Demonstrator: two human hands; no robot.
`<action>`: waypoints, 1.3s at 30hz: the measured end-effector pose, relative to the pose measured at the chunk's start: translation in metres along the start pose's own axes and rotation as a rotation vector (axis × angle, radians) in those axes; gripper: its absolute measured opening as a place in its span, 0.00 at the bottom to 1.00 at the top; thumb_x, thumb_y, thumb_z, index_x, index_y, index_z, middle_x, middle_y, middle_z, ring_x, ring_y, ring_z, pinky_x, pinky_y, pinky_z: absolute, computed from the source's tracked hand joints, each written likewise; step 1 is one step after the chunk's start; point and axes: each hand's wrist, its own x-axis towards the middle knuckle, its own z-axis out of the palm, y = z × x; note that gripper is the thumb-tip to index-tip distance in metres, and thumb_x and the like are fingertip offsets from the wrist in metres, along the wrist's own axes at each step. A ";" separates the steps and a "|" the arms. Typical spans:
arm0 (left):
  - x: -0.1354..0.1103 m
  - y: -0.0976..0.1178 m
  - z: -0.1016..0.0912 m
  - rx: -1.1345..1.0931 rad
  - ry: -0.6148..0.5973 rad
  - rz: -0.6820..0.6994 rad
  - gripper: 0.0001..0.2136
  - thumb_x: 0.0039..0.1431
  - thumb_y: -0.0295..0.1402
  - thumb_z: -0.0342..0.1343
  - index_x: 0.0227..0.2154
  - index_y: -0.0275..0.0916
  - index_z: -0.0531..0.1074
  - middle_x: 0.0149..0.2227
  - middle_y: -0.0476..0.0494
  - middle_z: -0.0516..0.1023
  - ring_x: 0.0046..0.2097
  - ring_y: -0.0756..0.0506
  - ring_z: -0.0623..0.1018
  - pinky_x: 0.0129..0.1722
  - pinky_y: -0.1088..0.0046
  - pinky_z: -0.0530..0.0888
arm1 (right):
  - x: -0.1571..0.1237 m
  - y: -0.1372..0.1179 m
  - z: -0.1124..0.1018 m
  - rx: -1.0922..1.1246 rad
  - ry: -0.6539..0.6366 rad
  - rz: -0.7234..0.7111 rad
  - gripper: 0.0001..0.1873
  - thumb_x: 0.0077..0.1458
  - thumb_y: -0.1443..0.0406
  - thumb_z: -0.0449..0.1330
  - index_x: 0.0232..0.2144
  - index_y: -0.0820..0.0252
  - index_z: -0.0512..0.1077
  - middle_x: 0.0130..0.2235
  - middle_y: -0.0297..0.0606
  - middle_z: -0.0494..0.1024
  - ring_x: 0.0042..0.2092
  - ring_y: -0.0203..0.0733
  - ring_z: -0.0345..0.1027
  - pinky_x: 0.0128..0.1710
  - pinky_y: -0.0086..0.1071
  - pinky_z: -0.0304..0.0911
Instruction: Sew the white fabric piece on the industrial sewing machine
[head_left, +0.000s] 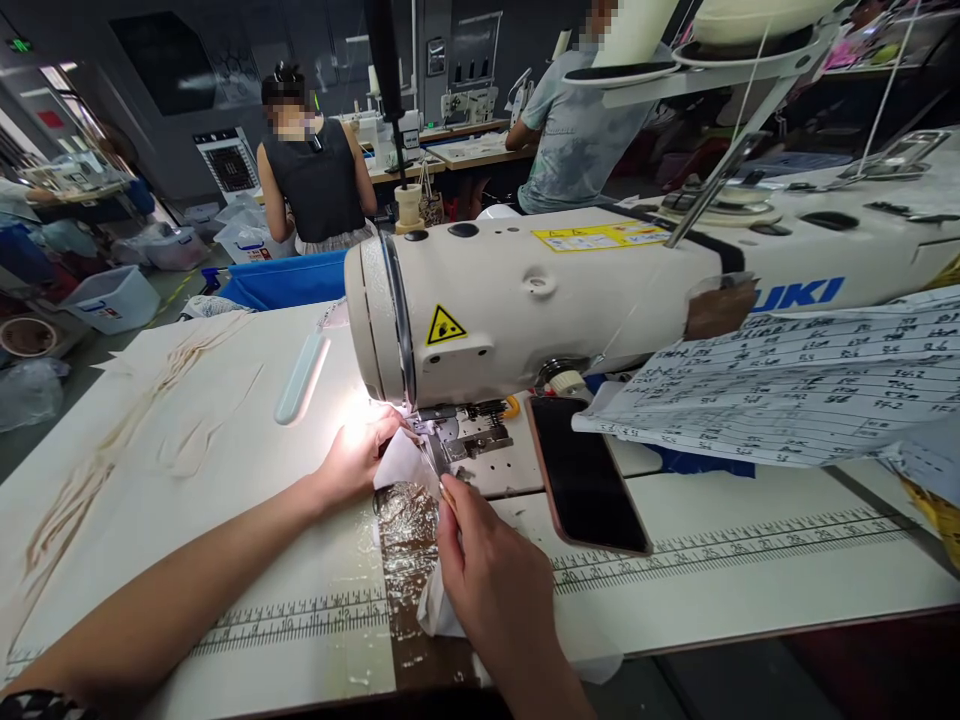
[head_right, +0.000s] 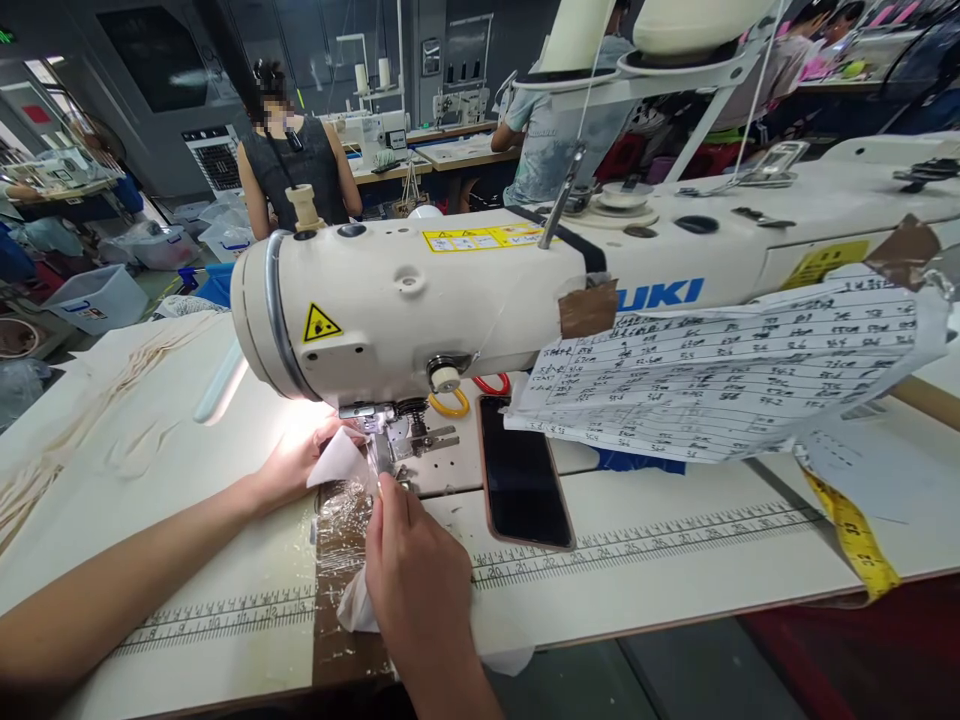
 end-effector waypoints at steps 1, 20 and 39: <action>0.000 0.000 0.001 -0.007 0.001 -0.004 0.12 0.68 0.38 0.49 0.34 0.37 0.73 0.37 0.41 0.76 0.41 0.43 0.75 0.44 0.65 0.72 | 0.000 0.000 0.000 -0.003 0.001 -0.002 0.20 0.71 0.68 0.42 0.42 0.61 0.75 0.29 0.33 0.82 0.24 0.35 0.75 0.24 0.30 0.58; -0.003 -0.004 0.008 -0.191 0.062 -0.189 0.11 0.65 0.39 0.54 0.31 0.37 0.69 0.37 0.42 0.76 0.41 0.43 0.76 0.42 0.67 0.76 | -0.003 0.000 0.002 -0.004 -0.043 -0.008 0.19 0.70 0.69 0.42 0.44 0.63 0.73 0.30 0.34 0.81 0.25 0.35 0.74 0.22 0.30 0.59; -0.005 -0.005 0.000 0.160 0.027 0.179 0.11 0.69 0.29 0.44 0.37 0.39 0.72 0.42 0.40 0.77 0.41 0.45 0.77 0.44 0.66 0.76 | -0.004 -0.001 0.001 -0.065 -0.017 -0.033 0.19 0.70 0.70 0.43 0.44 0.69 0.73 0.29 0.39 0.82 0.25 0.37 0.76 0.22 0.30 0.61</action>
